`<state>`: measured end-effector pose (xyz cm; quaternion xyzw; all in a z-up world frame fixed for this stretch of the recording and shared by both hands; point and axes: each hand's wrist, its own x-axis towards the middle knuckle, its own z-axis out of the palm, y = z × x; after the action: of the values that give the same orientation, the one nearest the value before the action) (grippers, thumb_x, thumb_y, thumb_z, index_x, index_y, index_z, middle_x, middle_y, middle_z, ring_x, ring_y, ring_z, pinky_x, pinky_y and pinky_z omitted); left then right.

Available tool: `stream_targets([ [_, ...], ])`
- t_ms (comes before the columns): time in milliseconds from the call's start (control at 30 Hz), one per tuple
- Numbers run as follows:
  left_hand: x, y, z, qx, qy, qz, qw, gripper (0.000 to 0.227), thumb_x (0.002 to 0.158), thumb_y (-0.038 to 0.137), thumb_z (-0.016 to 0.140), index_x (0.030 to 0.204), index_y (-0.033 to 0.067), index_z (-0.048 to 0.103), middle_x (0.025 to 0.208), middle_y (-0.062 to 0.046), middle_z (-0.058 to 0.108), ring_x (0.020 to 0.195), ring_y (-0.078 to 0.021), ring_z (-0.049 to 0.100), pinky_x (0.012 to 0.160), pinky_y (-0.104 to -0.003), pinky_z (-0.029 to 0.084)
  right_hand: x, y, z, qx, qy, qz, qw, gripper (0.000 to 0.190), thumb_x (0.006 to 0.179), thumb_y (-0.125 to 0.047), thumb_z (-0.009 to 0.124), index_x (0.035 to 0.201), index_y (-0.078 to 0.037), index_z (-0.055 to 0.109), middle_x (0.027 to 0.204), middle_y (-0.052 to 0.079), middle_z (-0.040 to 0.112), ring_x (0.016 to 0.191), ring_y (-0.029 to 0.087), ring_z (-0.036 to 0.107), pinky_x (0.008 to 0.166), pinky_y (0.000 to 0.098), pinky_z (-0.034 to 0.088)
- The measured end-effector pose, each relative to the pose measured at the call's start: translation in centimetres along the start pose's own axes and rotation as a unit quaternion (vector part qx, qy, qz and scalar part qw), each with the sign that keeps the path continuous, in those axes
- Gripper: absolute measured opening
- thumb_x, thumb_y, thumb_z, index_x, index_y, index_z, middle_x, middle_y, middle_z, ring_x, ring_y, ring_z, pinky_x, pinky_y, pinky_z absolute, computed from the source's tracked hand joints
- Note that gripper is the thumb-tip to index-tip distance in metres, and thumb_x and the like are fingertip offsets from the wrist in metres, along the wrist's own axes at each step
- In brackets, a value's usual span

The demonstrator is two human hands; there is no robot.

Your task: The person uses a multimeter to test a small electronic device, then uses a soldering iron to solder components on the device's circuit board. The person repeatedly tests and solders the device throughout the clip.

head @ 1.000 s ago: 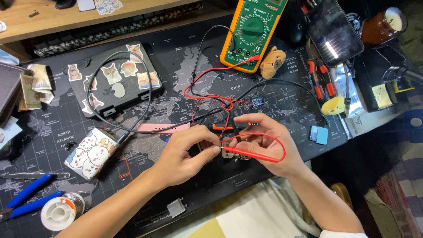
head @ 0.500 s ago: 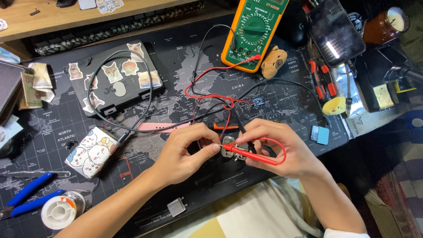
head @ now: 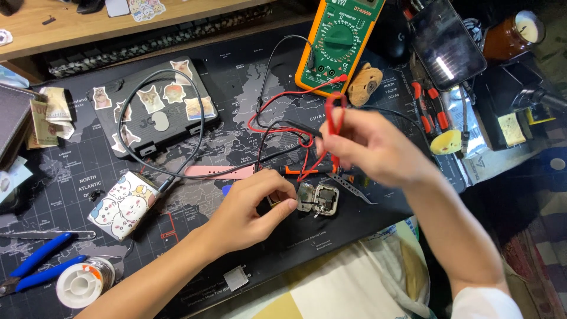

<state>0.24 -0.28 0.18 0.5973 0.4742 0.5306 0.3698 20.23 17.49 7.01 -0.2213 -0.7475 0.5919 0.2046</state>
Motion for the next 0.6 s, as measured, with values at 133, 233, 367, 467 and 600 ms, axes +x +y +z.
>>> stream_targets([
  [133, -0.2, -0.2, 0.0, 0.048, -0.024, 0.016, 0.998, 0.005, 0.099, 0.006, 0.076, 0.103, 0.0083, 0.077, 0.081, -0.006, 0.070, 0.080, -0.0272, 0.071, 0.074, -0.038, 0.060, 2.9, -0.4, -1.6, -0.084, -0.037, 0.003, 0.996, 0.019, 0.107, -0.012, 0.071, 0.092, 0.000, 0.072, 0.068, 0.009, 0.064, 0.057, 0.013, 0.062, 0.056, 0.0250, 0.054],
  [233, -0.2, 0.1, 0.2, 0.091, -0.048, 0.044, 0.994, 0.013, 0.096, 0.000, 0.073, 0.106, 0.0087, 0.075, 0.084, -0.008, 0.069, 0.084, -0.0311, 0.072, 0.074, -0.041, 0.060, 4.2, -2.2, -0.5, -0.076, -0.051, -0.003, 0.996, 0.017, 0.108, -0.011, 0.067, 0.094, -0.001, 0.071, 0.071, 0.008, 0.067, 0.055, 0.011, 0.064, 0.054, 0.0250, 0.054],
  [367, -0.1, 0.0, 0.2, 0.111, -0.051, 0.063, 0.991, 0.015, 0.097, -0.003, 0.071, 0.107, 0.0076, 0.075, 0.083, -0.009, 0.067, 0.082, -0.0307, 0.071, 0.072, -0.039, 0.060, 6.2, -3.6, 2.0, -0.066, -0.055, -0.036, 0.996, 0.014, 0.108, -0.011, 0.070, 0.100, 0.002, 0.069, 0.076, 0.013, 0.068, 0.058, 0.013, 0.066, 0.053, 0.0272, 0.058],
  [467, -0.1, 0.1, -0.4, 0.140, -0.107, 0.106, 0.979, 0.002, 0.109, 0.003, 0.062, 0.110, 0.0047, 0.061, 0.093, -0.011, 0.063, 0.082, -0.0308, 0.057, 0.075, -0.039, 0.049, 8.2, -4.5, 3.9, -0.189, -0.080, 0.010, 0.979, 0.019, 0.108, -0.024, 0.075, 0.098, -0.014, 0.062, 0.082, -0.005, 0.065, 0.066, 0.006, 0.057, 0.061, 0.0237, 0.046],
  [600, -0.1, 0.3, -0.3, 0.161, -0.107, 0.118, 0.974, 0.008, 0.109, 0.007, 0.068, 0.112, 0.0038, 0.061, 0.096, -0.011, 0.063, 0.082, -0.0307, 0.056, 0.073, -0.039, 0.047, 10.6, -2.1, 5.5, -0.291, -0.128, -0.074, 0.945, 0.019, 0.097, -0.019, 0.083, 0.106, -0.012, 0.067, 0.089, -0.001, 0.073, 0.065, 0.016, 0.060, 0.065, 0.0339, 0.048],
])
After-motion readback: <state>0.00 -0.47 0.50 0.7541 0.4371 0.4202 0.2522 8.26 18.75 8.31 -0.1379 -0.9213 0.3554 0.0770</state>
